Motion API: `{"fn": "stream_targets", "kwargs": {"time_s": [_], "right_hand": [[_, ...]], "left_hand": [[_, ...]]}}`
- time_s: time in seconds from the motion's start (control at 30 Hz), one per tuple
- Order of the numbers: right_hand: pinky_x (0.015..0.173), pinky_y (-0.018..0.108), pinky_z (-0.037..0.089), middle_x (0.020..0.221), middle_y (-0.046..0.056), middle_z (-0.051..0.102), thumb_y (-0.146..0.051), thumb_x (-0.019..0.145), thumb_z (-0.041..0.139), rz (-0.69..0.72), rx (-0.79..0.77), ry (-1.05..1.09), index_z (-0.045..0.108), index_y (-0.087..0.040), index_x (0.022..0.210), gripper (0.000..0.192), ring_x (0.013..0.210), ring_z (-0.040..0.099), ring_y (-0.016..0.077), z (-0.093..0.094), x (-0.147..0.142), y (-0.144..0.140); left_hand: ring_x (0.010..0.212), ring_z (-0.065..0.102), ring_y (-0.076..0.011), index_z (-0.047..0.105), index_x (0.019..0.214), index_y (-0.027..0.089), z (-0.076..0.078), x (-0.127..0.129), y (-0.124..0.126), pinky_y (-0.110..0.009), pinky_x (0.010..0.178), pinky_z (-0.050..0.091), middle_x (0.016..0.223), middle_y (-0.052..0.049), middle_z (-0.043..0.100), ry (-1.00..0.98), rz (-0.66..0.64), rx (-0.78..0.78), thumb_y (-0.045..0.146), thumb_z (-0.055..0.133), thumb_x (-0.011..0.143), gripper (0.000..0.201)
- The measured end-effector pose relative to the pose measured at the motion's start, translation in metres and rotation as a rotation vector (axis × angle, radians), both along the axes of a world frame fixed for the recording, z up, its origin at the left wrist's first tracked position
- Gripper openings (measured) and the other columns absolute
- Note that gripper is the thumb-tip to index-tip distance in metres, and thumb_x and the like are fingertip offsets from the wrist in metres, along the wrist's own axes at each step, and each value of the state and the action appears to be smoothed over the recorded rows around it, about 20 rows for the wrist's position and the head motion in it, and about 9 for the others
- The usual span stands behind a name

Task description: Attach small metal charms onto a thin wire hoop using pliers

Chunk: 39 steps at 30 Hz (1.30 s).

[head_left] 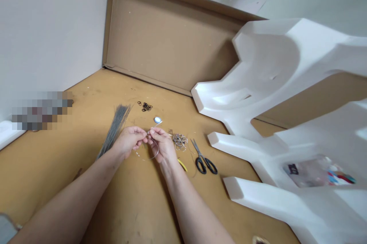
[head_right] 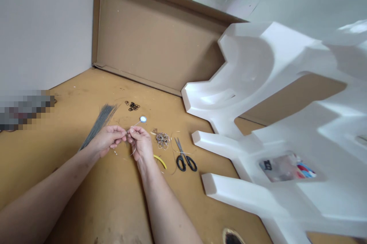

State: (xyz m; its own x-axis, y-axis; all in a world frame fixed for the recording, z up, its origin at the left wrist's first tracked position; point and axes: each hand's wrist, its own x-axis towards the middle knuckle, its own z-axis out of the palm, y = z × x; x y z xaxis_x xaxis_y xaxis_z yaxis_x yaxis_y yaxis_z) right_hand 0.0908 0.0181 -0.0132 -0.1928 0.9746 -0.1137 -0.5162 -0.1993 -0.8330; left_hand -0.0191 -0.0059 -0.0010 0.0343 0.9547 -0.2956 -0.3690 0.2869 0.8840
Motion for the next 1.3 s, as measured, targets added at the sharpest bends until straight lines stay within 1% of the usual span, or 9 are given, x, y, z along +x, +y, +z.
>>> {"fn": "stream_targets", "kwargs": {"time_s": [0.33, 0.57, 0.73, 0.87, 1.03, 1.3], "right_hand": [[0.040, 0.017, 0.035, 0.047, -0.002, 0.057, -0.012, 0.051, 0.071, 0.010, 0.013, -0.009, 0.060, -0.014, 0.057, 0.013, 0.042, 0.047, 0.0061, 0.0017, -0.0007, -0.0017], [0.040, 0.016, 0.034, 0.046, -0.003, 0.055, -0.012, 0.051, 0.071, -0.010, 0.035, -0.012, 0.058, -0.014, 0.054, 0.013, 0.042, 0.045, 0.0050, 0.0019, -0.0017, -0.0014], [0.040, 0.016, 0.033, 0.046, -0.003, 0.054, -0.012, 0.052, 0.070, -0.020, 0.040, -0.014, 0.058, -0.014, 0.054, 0.013, 0.043, 0.044, 0.0049, 0.0019, -0.0001, -0.0003], [0.040, 0.016, 0.034, 0.046, -0.003, 0.053, -0.012, 0.053, 0.070, -0.020, 0.040, -0.017, 0.058, -0.015, 0.056, 0.012, 0.043, 0.043, 0.0054, 0.0025, 0.0008, -0.0002], [0.041, 0.016, 0.036, 0.049, -0.003, 0.055, -0.012, 0.051, 0.072, -0.023, 0.033, -0.013, 0.060, -0.015, 0.058, 0.014, 0.045, 0.045, 0.0058, 0.0032, 0.0001, -0.0007], [0.041, 0.017, 0.037, 0.049, -0.003, 0.056, -0.012, 0.052, 0.072, -0.028, 0.041, -0.007, 0.061, -0.015, 0.059, 0.013, 0.044, 0.046, 0.0053, 0.0017, -0.0013, -0.0018]], "left_hand": [[0.034, 0.034, -0.0012, 0.051, 0.056, 0.012, 0.0013, -0.0007, 0.0007, -0.013, 0.033, 0.015, 0.046, 0.001, 0.053, 0.003, -0.014, -0.008, 0.010, 0.052, 0.066, 0.011], [0.033, 0.035, -0.0020, 0.049, 0.055, 0.012, 0.0036, 0.0010, -0.0001, -0.014, 0.034, 0.015, 0.045, 0.001, 0.053, -0.022, -0.009, -0.012, 0.007, 0.050, 0.066, 0.013], [0.033, 0.034, -0.0017, 0.049, 0.055, 0.012, 0.0030, 0.0014, 0.0002, -0.014, 0.034, 0.015, 0.045, 0.001, 0.053, -0.014, -0.019, -0.007, 0.008, 0.050, 0.067, 0.012], [0.033, 0.034, -0.0013, 0.050, 0.057, 0.012, 0.0014, 0.0022, 0.0002, -0.014, 0.034, 0.015, 0.045, 0.002, 0.052, -0.006, -0.005, -0.013, 0.009, 0.051, 0.067, 0.011], [0.033, 0.032, -0.0012, 0.050, 0.057, 0.013, 0.0000, 0.0024, -0.0003, -0.014, 0.034, 0.015, 0.044, 0.002, 0.052, -0.003, 0.018, -0.009, 0.009, 0.052, 0.066, 0.010], [0.033, 0.033, -0.0018, 0.050, 0.056, 0.013, 0.0029, 0.0023, -0.0009, -0.014, 0.034, 0.015, 0.044, 0.002, 0.052, -0.030, 0.039, -0.004, 0.010, 0.053, 0.064, 0.010]]}}
